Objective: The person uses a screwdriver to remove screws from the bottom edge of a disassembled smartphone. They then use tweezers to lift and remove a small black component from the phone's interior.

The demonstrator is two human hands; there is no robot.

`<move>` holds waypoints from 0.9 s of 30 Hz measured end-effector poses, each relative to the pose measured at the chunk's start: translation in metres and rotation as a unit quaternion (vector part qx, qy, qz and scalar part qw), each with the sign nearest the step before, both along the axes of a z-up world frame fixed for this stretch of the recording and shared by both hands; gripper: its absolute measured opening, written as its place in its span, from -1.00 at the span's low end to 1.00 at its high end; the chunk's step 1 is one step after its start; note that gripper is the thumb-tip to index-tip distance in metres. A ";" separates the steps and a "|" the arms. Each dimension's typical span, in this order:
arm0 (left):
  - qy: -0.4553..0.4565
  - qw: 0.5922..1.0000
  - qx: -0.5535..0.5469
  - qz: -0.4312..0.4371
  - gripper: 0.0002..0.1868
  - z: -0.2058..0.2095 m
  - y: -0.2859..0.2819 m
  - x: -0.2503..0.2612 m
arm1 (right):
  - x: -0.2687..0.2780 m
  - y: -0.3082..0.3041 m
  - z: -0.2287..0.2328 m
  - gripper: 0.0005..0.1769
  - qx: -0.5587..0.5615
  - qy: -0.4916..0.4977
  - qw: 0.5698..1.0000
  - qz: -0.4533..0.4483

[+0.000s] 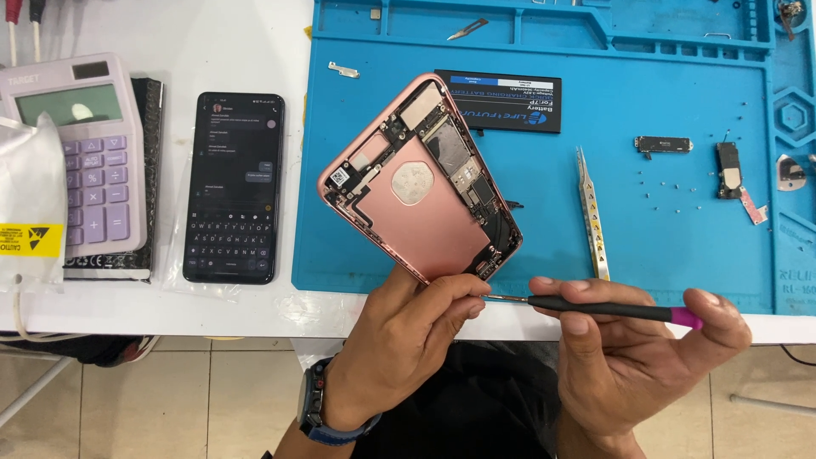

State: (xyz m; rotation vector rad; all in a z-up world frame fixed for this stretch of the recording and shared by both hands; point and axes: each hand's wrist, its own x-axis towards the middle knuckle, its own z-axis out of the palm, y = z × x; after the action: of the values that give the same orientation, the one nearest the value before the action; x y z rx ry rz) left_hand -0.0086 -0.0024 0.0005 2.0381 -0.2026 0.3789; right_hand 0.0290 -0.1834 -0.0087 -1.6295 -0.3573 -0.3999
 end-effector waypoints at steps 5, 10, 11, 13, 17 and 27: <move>-0.002 1.000 -0.003 -0.003 -0.81 0.004 0.000 0.001 | 0.000 -0.001 -0.001 -0.34 0.003 0.006 1.000 0.000; -0.004 1.000 0.006 0.001 -0.82 0.003 0.000 0.001 | 0.000 -0.001 -0.002 -0.34 0.007 0.006 1.000 0.001; -0.004 1.000 0.007 0.002 -0.83 0.003 0.000 0.001 | 0.000 -0.001 -0.002 -0.34 0.009 0.004 1.000 0.001; -0.004 1.000 0.009 0.003 -0.83 0.003 0.000 0.001 | 0.000 0.000 -0.002 -0.34 0.010 0.001 1.000 0.002; -0.003 1.000 0.016 0.006 -0.83 0.002 0.000 0.001 | 0.000 0.001 -0.001 -0.33 0.019 0.006 1.000 0.002; -0.003 1.000 0.000 -0.007 -0.84 0.004 0.001 0.002 | 0.001 0.001 0.001 -0.34 0.003 -0.003 1.000 0.011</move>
State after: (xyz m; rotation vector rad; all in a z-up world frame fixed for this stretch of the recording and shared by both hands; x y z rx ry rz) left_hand -0.0070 -0.0015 0.0040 2.0340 -0.2217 0.3766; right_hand 0.0300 -0.1823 -0.0078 -1.6170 -0.3782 -0.3897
